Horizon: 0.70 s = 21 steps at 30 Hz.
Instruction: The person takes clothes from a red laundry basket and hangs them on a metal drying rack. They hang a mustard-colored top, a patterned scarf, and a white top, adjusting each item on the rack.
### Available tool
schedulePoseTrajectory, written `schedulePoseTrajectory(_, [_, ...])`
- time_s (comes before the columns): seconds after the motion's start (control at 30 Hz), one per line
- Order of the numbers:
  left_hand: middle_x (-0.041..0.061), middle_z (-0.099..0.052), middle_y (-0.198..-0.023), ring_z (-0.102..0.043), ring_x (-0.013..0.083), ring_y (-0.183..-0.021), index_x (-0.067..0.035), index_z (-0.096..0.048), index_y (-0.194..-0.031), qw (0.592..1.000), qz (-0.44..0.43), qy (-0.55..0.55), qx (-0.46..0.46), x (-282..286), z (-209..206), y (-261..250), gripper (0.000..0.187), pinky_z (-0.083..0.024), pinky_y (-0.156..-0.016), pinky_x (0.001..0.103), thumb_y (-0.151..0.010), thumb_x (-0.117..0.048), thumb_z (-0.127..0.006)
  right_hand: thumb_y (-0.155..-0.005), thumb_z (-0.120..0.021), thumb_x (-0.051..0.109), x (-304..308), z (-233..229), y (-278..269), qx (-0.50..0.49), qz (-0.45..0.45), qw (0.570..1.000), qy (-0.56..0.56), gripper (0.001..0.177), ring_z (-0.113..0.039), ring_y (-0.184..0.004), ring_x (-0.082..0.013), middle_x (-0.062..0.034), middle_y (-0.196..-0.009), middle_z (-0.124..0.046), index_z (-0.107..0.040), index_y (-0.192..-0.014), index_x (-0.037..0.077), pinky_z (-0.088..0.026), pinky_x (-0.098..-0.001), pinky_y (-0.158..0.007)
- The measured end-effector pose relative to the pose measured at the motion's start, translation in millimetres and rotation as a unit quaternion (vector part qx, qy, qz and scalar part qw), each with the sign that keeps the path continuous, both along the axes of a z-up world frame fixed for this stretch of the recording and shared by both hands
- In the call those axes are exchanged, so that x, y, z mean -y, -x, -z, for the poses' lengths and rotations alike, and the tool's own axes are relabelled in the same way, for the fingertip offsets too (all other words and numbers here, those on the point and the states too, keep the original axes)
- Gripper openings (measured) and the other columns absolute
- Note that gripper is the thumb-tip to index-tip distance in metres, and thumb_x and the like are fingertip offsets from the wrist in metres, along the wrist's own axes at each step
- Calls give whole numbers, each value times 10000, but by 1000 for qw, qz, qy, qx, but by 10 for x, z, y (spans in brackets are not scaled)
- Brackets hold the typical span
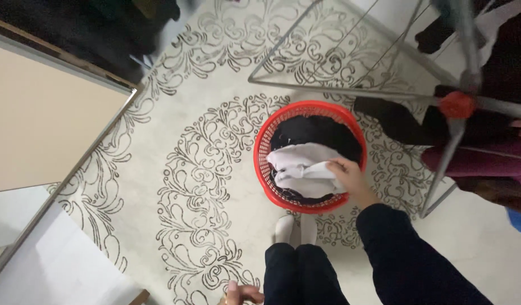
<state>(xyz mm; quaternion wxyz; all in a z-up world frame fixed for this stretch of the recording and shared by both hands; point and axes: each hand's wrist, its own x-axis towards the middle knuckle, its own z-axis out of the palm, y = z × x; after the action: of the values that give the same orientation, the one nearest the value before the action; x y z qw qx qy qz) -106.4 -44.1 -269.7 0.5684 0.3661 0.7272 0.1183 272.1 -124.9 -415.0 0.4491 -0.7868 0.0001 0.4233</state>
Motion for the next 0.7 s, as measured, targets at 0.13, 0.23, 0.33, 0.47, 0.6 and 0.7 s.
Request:
schedulePoseTrajectory(0.13, [251,-793,-530,-770,299,-605,144,-826,-592,991,69,-98,51,-124,-826,-282,692,-572,-721,330,-978,-303,-465,-924,-758,211,64,-169,174,72,18,990,-117,194,-617,-835,-94,15,-907,-714,-795,-1047,65,-475,-267,-722])
schedulePoseTrajectory(0.23, [242,-769,-522,-729,263,-608,124,-828,-617,993,12,-106,52,-185,-1230,-431,605,-530,-767,309,-970,-288,-560,-913,-748,220,-21,-782,296,42,6,995,-91,326,-692,-923,-118,-57,-1044,-788,-775,-1186,43,-528,-266,-779])
schedulePoseTrajectory(0.33, [212,-782,-518,-726,247,-566,107,-837,-651,972,91,-144,164,-269,-1113,-356,644,-588,-680,326,-995,-310,-486,-881,-781,198,-18,-923,287,119,-36,981,-147,258,-698,-966,-73,-27,-1083,-805,-809,-1089,49,-524,-203,-895])
schedulePoseTrajectory(0.47, [101,-880,-802,-742,173,-785,2,-879,-725,945,201,-183,183,-343,-1418,-428,630,-545,-828,285,-1016,-334,-432,-874,-781,173,-116,-1659,396,116,-44,977,-176,270,-718,-975,-104,-52,-1095,-808,-802,-1110,45,-549,-226,-904])
schedulePoseTrajectory(0.6, [42,-848,-997,-748,140,-987,-71,-840,-957,898,259,-257,247,-381,-1798,-614,444,-563,-921,306,-1010,-334,-487,-941,-714,168,-232,-2683,489,115,-91,964,-222,170,-685,-917,-91,-7,-1017,-780,-788,-1018,37,-535,-245,-806])
schedulePoseTrajectory(0.7, [77,-760,-1253,-685,155,-1163,-90,-734,-1236,848,303,-323,290,-428,-1952,-799,367,-476,-1031,283,-986,-295,-559,-890,-765,137,-298,-2913,475,169,-105,943,-268,191,-701,-991,-84,-43,-1087,-803,-800,-1044,28,-536,-220,-945])
